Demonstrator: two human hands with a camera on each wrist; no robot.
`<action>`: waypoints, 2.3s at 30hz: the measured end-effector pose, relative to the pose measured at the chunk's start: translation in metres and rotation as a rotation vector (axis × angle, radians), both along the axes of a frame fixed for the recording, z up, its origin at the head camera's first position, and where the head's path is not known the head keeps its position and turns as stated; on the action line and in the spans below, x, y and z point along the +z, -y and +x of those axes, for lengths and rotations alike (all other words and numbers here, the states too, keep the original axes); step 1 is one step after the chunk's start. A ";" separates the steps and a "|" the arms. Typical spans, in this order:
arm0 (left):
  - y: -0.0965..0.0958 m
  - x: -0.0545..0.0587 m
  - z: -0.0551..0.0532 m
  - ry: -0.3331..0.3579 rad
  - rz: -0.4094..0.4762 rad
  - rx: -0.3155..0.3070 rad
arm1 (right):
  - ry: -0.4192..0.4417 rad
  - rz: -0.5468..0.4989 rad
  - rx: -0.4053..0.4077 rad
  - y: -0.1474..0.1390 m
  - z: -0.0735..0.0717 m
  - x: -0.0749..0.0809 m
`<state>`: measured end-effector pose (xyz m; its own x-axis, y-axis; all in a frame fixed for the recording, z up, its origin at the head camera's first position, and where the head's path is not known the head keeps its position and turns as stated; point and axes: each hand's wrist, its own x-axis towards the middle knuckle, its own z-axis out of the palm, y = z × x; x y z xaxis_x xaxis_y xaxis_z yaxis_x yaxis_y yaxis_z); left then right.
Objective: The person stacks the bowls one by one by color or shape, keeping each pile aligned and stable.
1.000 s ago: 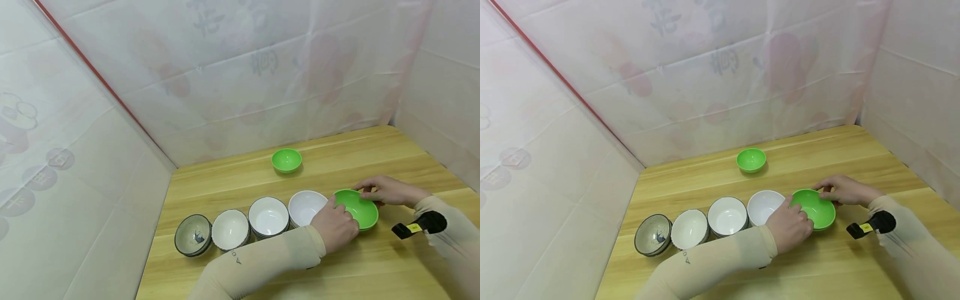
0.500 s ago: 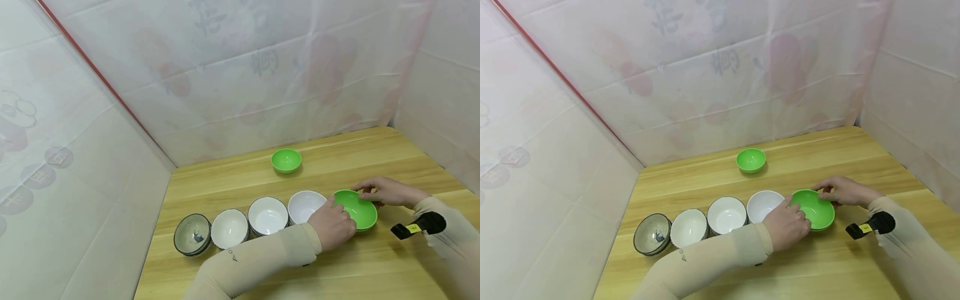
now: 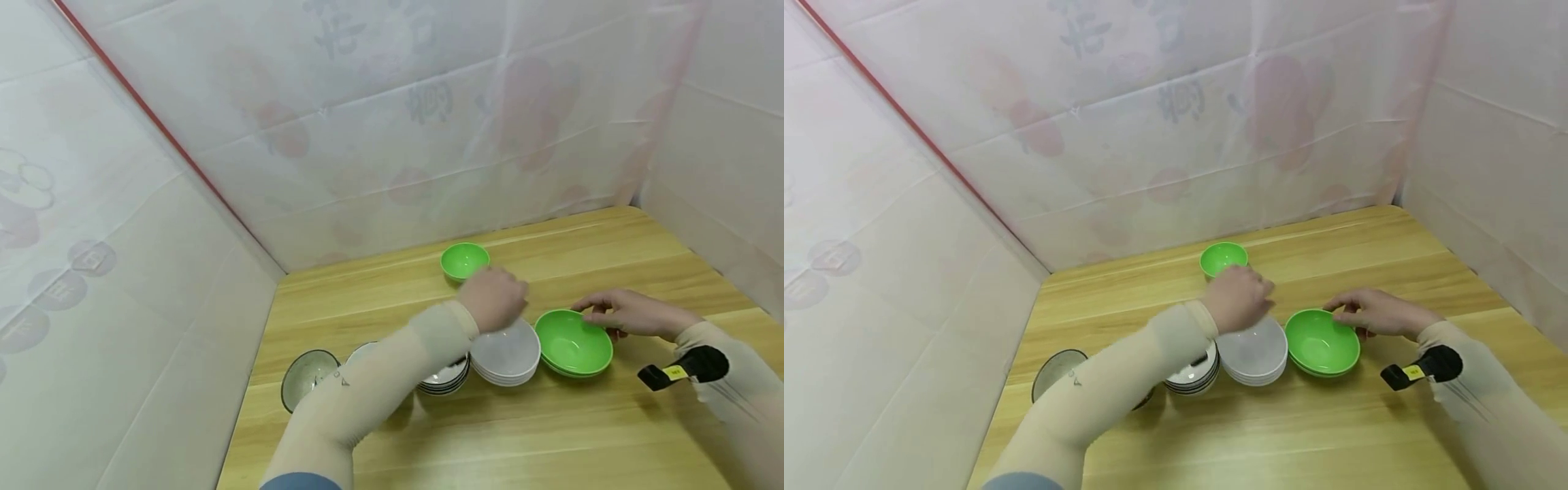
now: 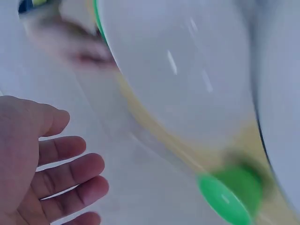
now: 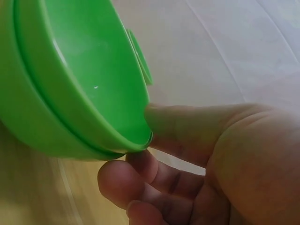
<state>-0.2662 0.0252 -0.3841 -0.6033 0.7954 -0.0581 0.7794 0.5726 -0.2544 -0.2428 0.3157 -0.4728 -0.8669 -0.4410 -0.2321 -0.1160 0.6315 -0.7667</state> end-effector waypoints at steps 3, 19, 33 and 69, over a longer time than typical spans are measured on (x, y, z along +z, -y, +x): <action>0.016 0.000 -0.032 0.043 0.066 0.128 | 0.004 -0.018 0.002 -0.001 0.001 -0.001; 0.071 -0.041 -0.102 0.230 -0.016 0.372 | 0.026 -0.040 0.021 -0.007 0.010 -0.012; 0.081 -0.048 -0.102 0.396 -0.034 0.462 | 0.033 -0.036 0.017 -0.006 0.014 -0.013; 0.117 -0.062 -0.116 0.360 0.045 0.641 | -0.021 0.005 0.018 0.012 0.008 -0.005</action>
